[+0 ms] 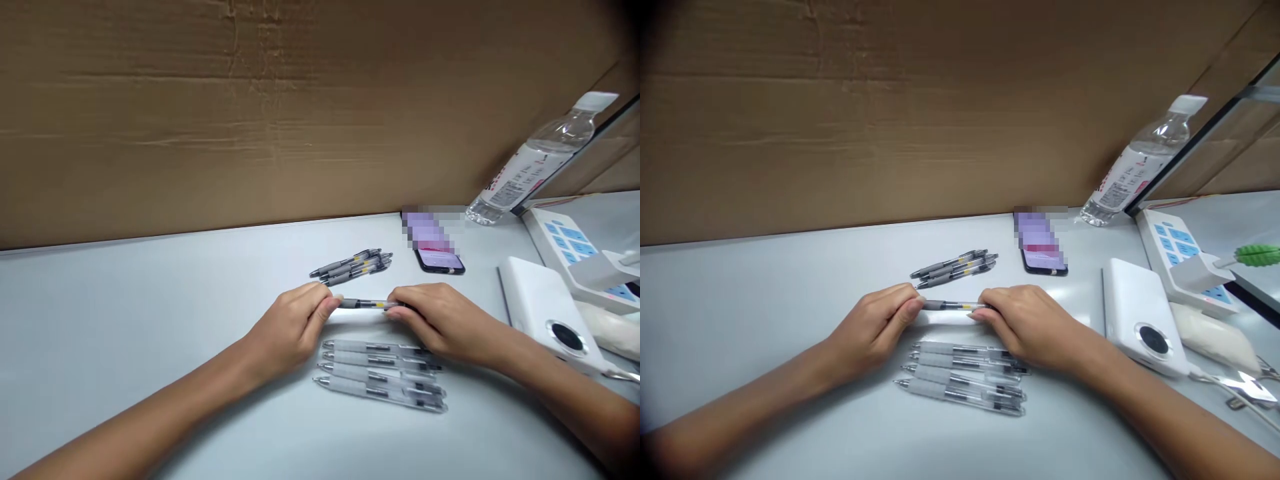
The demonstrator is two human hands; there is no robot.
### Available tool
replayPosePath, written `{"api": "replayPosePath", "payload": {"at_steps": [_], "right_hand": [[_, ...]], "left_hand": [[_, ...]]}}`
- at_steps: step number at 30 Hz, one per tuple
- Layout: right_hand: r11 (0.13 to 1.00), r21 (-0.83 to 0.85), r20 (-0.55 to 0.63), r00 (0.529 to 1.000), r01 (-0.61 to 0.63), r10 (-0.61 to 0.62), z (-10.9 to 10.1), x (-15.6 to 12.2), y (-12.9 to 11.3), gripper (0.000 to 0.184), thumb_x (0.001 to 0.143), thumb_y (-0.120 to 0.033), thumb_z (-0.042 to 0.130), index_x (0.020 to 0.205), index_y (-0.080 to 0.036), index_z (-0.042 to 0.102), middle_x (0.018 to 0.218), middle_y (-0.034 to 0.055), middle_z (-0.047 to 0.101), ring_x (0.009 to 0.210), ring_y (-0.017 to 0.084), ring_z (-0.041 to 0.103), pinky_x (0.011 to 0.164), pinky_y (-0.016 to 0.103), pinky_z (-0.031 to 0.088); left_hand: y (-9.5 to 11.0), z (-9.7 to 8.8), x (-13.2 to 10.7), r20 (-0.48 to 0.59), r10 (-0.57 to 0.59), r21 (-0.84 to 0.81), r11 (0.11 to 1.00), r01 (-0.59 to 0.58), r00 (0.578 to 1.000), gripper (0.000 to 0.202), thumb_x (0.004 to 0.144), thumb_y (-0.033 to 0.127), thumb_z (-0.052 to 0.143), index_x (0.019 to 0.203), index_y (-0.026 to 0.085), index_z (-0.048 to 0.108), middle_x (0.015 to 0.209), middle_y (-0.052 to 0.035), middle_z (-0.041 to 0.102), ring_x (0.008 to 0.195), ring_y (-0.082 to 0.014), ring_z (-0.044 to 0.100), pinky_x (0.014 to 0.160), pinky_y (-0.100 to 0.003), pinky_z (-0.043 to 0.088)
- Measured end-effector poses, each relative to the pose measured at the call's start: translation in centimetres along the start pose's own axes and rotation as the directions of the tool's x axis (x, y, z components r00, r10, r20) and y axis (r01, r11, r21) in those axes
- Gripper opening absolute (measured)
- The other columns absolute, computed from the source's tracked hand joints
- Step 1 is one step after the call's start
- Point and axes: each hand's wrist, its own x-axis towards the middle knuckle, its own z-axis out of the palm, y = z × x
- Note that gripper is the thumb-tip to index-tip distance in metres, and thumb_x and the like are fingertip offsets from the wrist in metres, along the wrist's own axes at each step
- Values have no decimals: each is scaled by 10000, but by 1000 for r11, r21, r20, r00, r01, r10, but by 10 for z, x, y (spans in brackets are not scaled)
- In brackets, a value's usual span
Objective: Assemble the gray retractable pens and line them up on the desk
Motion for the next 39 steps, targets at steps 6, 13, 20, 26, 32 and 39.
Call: {"api": "replayPosePath", "payload": {"at_steps": [6, 13, 20, 26, 32, 39], "right_hand": [[686, 674, 272, 955, -274, 114, 1, 3, -8, 540, 966, -586, 342, 654, -179, 510, 505, -68, 334, 459, 91, 280, 460, 246, 240], [324, 870, 409, 911, -372, -53, -5, -1, -1, 539, 958, -566, 402, 572, -190, 418, 427, -102, 237, 390, 61, 148, 388, 235, 134], [447, 842, 396, 909, -303, -130, -16, -3, -2, 522, 961, -536, 418, 598, -170, 497, 438, -94, 265, 403, 69, 180, 410, 248, 155], [790, 581, 353, 935, -197, -26, -20, -9, -14, 458, 964, -533, 404, 675, -185, 472, 567, -55, 381, 508, 98, 304, 492, 252, 253], [998, 57, -33, 999, 27, -25, -14, -16, -16, 288, 1001, -370, 392, 907, -214, 616, 775, 22, 609, 734, 177, 540, 678, 305, 387], [991, -23, -175, 975, 133, -135, -9, -13, -7, 304, 983, -343, 449, 1208, -239, 624, 851, 56, 572, 771, 194, 547, 682, 320, 444]], "left_hand": [[6, 3, 0, -10, 345, 526, 800, -288, 939, 296, 992, 170, 377, 1238, 83, 517, 1042, -110, 667, 930, -244, 580, 815, -393, 380], [9, 0, 4, 1, 365, 565, 768, -301, 931, 276, 1013, 210, 328, 1056, 106, 580, 783, -60, 595, 672, -191, 490, 626, -313, 353], [2, -1, 3, -12, 474, 428, 798, -424, 880, 389, 1017, 220, 266, 738, 158, 530, 620, -16, 493, 538, -152, 389, 501, -283, 314], [1, 1, -3, 130, 379, 425, 814, -397, 916, 459, 1034, 292, 180, 677, 188, 450, 555, -3, 506, 461, -136, 387, 443, -264, 261], [0, 1, 2, 163, 270, 263, 915, -305, 949, 438, 1033, 301, 171, 710, 188, 445, 581, 13, 526, 474, -120, 413, 473, -243, 313], [2, 3, -2, 100, 123, 153, 979, -137, 987, 306, 1007, 286, 316, 1100, 164, 581, 906, -63, 644, 797, -182, 575, 694, -298, 469]]}}
